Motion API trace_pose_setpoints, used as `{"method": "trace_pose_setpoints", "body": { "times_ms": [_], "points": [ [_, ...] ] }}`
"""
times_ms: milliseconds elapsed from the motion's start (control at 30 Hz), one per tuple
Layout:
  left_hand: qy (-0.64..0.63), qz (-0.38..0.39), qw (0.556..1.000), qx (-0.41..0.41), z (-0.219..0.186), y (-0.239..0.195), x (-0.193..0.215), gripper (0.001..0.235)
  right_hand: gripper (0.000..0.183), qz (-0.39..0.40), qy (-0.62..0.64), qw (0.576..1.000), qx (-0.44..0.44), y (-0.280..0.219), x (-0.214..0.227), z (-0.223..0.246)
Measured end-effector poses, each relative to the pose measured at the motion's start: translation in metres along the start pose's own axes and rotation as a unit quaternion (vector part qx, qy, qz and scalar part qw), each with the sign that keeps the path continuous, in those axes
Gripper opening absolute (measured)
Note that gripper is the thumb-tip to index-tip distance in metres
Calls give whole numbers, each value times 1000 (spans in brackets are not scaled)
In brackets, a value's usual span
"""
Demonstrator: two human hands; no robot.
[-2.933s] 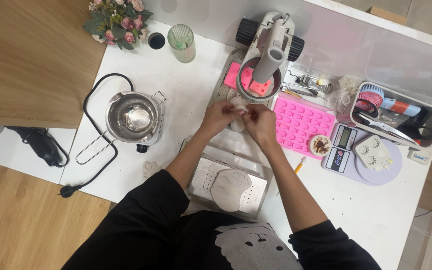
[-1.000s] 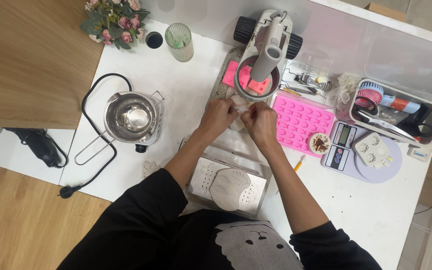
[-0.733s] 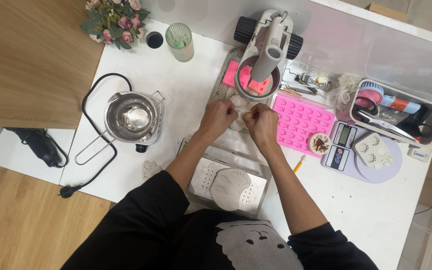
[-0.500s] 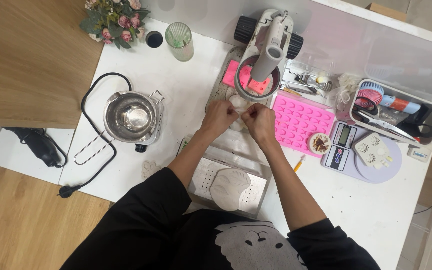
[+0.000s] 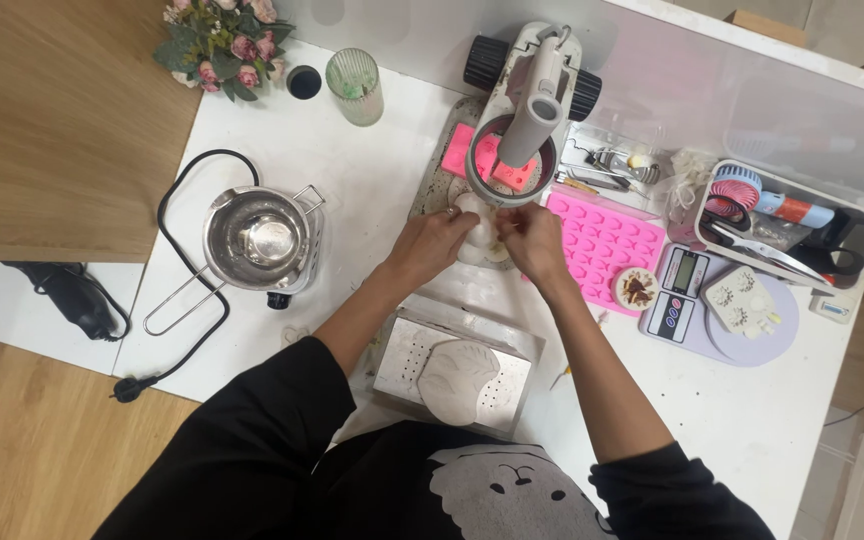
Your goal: The recorder puts on plastic gloves and arranges wax candle shapes into decorative containers on a display shelf.
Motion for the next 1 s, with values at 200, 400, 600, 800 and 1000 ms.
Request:
{"method": "trace_pose_setpoints", "body": {
  "times_ms": [200,400,600,800,1000],
  "points": [
    [-81,-20,991,104,18,-14,19,27,36,-19,4,1000,8,-20,18,-7],
    [-478,-61,854,195,-9,-37,19,15,7,47,271,960,45,-72,20,25],
    [-568,-119,807,108,-111,-47,85,11,27,226,724,644,101,-143,38,95],
    [-461,-228,855,-70,-223,-55,176,19,27,292,852,413,134,-193,55,114],
    [-339,-204,910,-123,-290,-80,219,13,24,327,810,455,173,-232,77,143]
  ]
}}
Point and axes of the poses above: each hand's wrist, its own y-axis towards the middle knuckle, its own x-axis out of the back of the hand, z = x × y, the point moved 9 cm from there along y, towards the middle knuckle, and after that the axes turned 1 degree about z, right-handed, at the moved point
